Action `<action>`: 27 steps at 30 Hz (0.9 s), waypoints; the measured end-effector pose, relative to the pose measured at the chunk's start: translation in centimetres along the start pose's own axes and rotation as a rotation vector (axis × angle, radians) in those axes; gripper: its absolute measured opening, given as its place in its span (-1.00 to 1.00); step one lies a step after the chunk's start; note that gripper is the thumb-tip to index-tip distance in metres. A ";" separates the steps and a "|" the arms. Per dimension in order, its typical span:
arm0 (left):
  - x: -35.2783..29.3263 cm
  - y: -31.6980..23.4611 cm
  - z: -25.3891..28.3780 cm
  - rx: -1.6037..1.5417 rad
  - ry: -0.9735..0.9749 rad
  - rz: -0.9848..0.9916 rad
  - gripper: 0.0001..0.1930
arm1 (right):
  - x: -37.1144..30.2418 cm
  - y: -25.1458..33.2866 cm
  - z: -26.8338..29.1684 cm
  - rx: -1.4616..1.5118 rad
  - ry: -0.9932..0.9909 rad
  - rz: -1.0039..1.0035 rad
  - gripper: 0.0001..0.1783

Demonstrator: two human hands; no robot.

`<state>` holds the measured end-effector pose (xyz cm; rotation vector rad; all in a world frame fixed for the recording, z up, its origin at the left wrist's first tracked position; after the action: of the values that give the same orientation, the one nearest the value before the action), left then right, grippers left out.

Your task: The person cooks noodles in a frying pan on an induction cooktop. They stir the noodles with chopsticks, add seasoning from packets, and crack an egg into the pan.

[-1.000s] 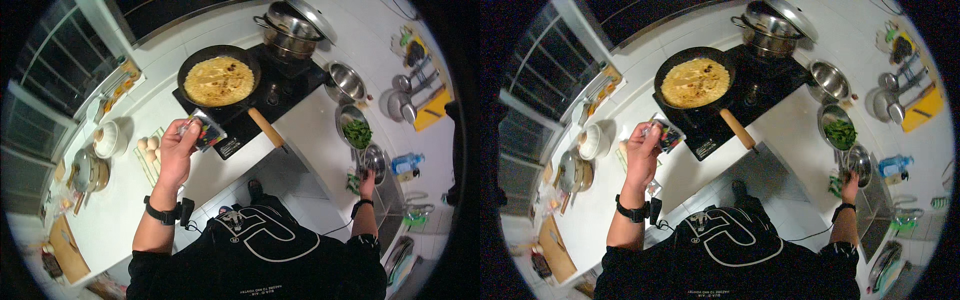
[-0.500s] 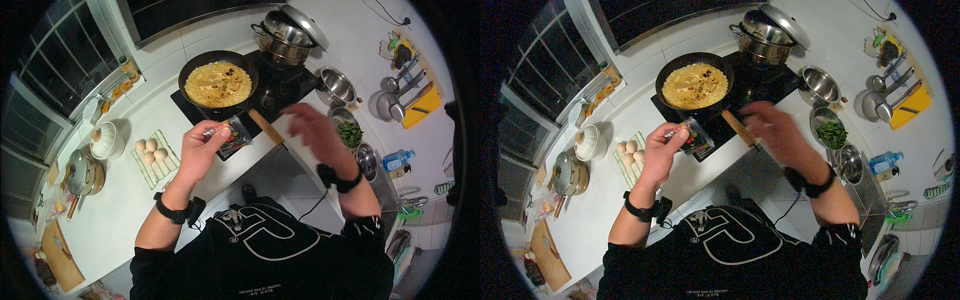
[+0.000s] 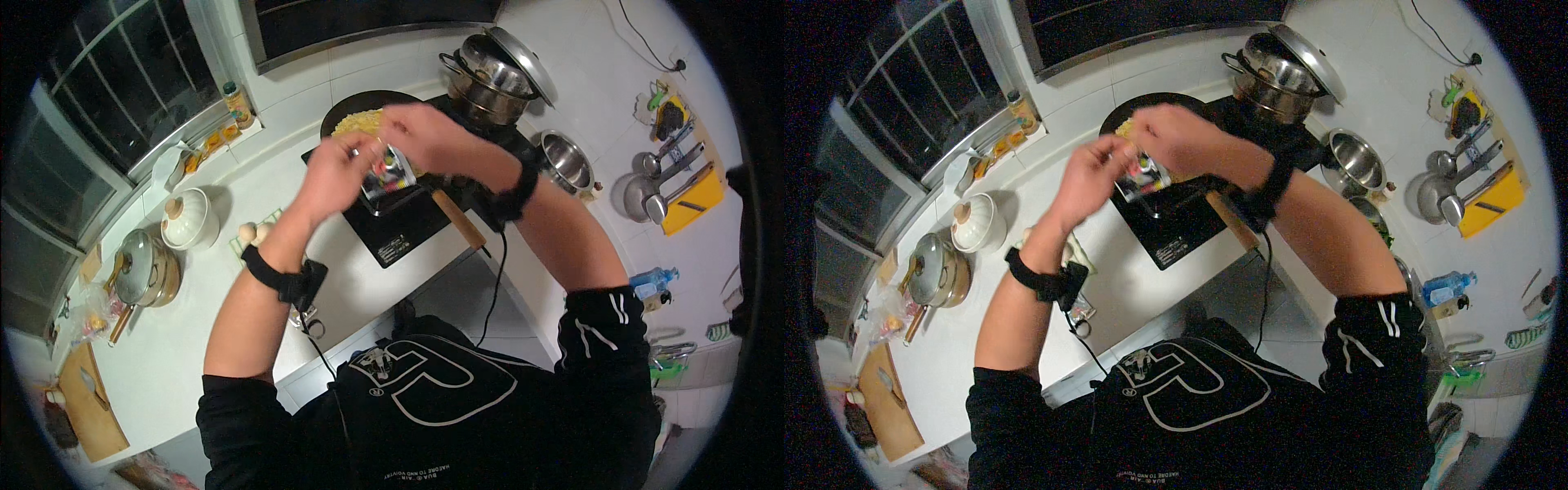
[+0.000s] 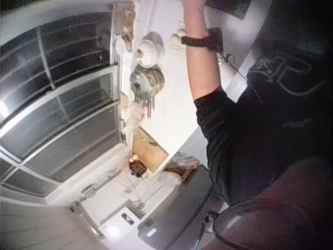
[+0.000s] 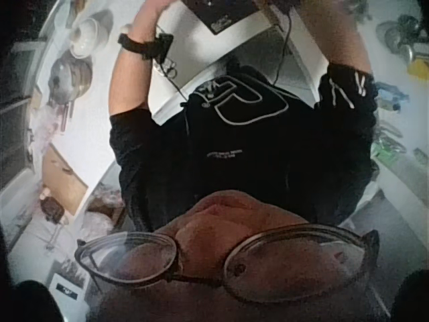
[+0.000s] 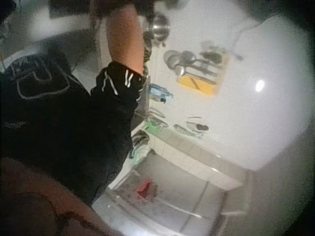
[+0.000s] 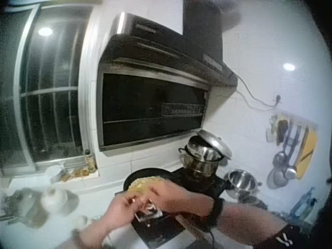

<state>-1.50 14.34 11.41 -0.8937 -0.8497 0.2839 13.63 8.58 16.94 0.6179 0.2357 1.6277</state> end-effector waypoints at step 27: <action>13.7 19.5 -3.0 -0.428 -0.214 0.820 -0.78 | 7.7 -18.8 -4.1 -0.143 -0.121 -0.015 -0.73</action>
<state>11.90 32.14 2.47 -1.6194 -0.7102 0.9459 27.27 19.92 6.24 0.6011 0.0344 1.5718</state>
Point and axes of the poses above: each hand's wrist, its own x-axis towards the middle knuckle, its own z-axis out of the back of the hand, y = z × x, the point moved 4 cm from there along x, towards the middle knuckle, and after that the axes turned 12 degrees about -z, right-handed, at the moved point
